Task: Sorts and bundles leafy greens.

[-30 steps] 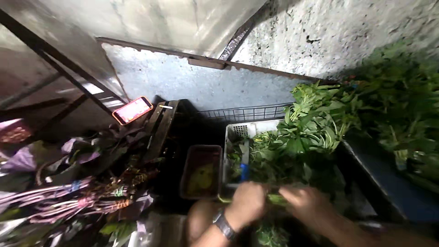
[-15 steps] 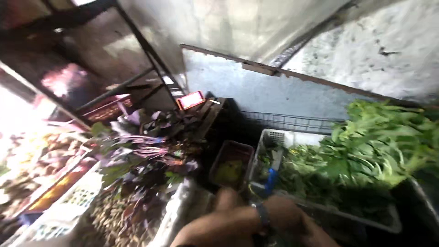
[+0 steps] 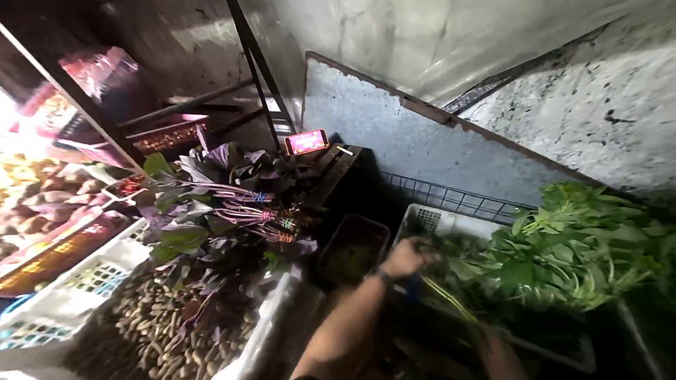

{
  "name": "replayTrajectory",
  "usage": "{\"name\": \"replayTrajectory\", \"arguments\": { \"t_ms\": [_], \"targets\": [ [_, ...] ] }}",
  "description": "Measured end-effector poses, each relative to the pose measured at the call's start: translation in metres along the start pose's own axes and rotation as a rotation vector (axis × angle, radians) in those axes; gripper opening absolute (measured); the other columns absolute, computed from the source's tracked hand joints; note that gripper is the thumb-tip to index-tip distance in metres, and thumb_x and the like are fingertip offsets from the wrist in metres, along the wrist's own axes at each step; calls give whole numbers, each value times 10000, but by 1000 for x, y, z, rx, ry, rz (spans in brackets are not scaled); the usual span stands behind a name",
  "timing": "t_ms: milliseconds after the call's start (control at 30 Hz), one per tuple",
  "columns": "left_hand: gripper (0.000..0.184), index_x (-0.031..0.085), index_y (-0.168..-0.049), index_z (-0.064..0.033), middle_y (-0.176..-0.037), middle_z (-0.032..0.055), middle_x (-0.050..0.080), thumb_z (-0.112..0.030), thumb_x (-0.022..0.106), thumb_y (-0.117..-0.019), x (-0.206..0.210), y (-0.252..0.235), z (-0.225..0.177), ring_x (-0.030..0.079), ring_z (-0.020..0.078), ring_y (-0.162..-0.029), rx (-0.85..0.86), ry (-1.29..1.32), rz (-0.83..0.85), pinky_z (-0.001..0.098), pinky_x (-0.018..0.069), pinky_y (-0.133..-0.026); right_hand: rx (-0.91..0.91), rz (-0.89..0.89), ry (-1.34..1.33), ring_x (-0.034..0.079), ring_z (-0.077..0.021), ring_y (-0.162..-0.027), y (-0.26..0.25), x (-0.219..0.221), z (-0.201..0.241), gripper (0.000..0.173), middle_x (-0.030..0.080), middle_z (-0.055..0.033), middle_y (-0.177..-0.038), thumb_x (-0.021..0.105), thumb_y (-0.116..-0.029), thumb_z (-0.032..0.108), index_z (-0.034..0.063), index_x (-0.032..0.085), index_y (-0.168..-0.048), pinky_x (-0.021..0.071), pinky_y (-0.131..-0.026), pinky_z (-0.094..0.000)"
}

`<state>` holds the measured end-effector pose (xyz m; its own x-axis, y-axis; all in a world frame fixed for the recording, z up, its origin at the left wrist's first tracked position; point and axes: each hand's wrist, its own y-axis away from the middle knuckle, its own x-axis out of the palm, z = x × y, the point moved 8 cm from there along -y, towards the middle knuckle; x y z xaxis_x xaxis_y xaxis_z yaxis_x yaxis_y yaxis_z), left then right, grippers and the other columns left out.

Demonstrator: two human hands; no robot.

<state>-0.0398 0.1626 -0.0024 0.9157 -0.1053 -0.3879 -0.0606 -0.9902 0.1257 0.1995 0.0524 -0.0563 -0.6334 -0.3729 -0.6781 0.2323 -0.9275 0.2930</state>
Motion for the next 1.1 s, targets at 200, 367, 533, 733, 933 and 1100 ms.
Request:
{"name": "replayTrajectory", "arguments": {
  "t_ms": [200, 367, 533, 733, 933, 1100],
  "targets": [
    [681, 455, -1458, -12, -1284, 244, 644, -461, 626, -976, 23, 15, 48, 660, 408, -1154, -418, -585, 67, 616, 536, -946, 184, -246, -175, 660, -425, -906, -12, -7, -18, 575, 654, -299, -1024, 366, -1113, 422, -67, 536, -1364, 520, -843, -625],
    [470, 617, -1256, 2, -1236, 230, 664, -336, 677, -936, 46, 18, 40, 665, 398, -1127, -457, -692, 205, 622, 544, -892, 227, -130, -263, 663, -381, -899, -34, 16, -16, 557, 661, -263, -1019, 360, -1116, 427, -43, 576, -1324, 538, -847, -580],
    [445, 687, -1101, 0, -1064, 197, 693, -424, 617, -984, 24, 27, 48, 683, 328, -989, -423, -381, 158, 571, 543, -873, 184, -15, -124, 653, -433, -1083, -40, 42, 0, 572, 663, -295, -1139, 377, -1109, 437, -55, 596, -1300, 498, -968, -609],
    [365, 617, -1257, -37, -828, 43, 664, -312, 620, -1017, 18, 133, 56, 637, 124, -635, -396, 473, 90, 286, 576, -573, 240, 136, 38, 611, -422, -1233, -55, 49, 1, 581, 629, -281, -1293, 311, -1119, 430, -25, 528, -1409, 466, -1057, -587],
    [420, 588, -1295, -70, -853, 75, 652, -346, 464, -1003, 49, 192, 48, 639, 160, -633, -295, 1201, 289, 300, 574, -556, 199, 25, -14, 651, -413, -1160, -57, 50, -9, 563, 658, -269, -1226, 337, -1117, 427, -28, 552, -1370, 506, -1001, -578],
    [356, 668, -1197, -97, -933, 97, 697, -307, 640, -911, 36, 194, 31, 703, 229, -825, -248, 1189, 249, 403, 613, -737, 125, -134, -76, 672, -452, -1070, -55, 23, -8, 523, 671, -288, -1157, 365, -1118, 385, -42, 564, -1344, 520, -939, -629]
  ]
}}
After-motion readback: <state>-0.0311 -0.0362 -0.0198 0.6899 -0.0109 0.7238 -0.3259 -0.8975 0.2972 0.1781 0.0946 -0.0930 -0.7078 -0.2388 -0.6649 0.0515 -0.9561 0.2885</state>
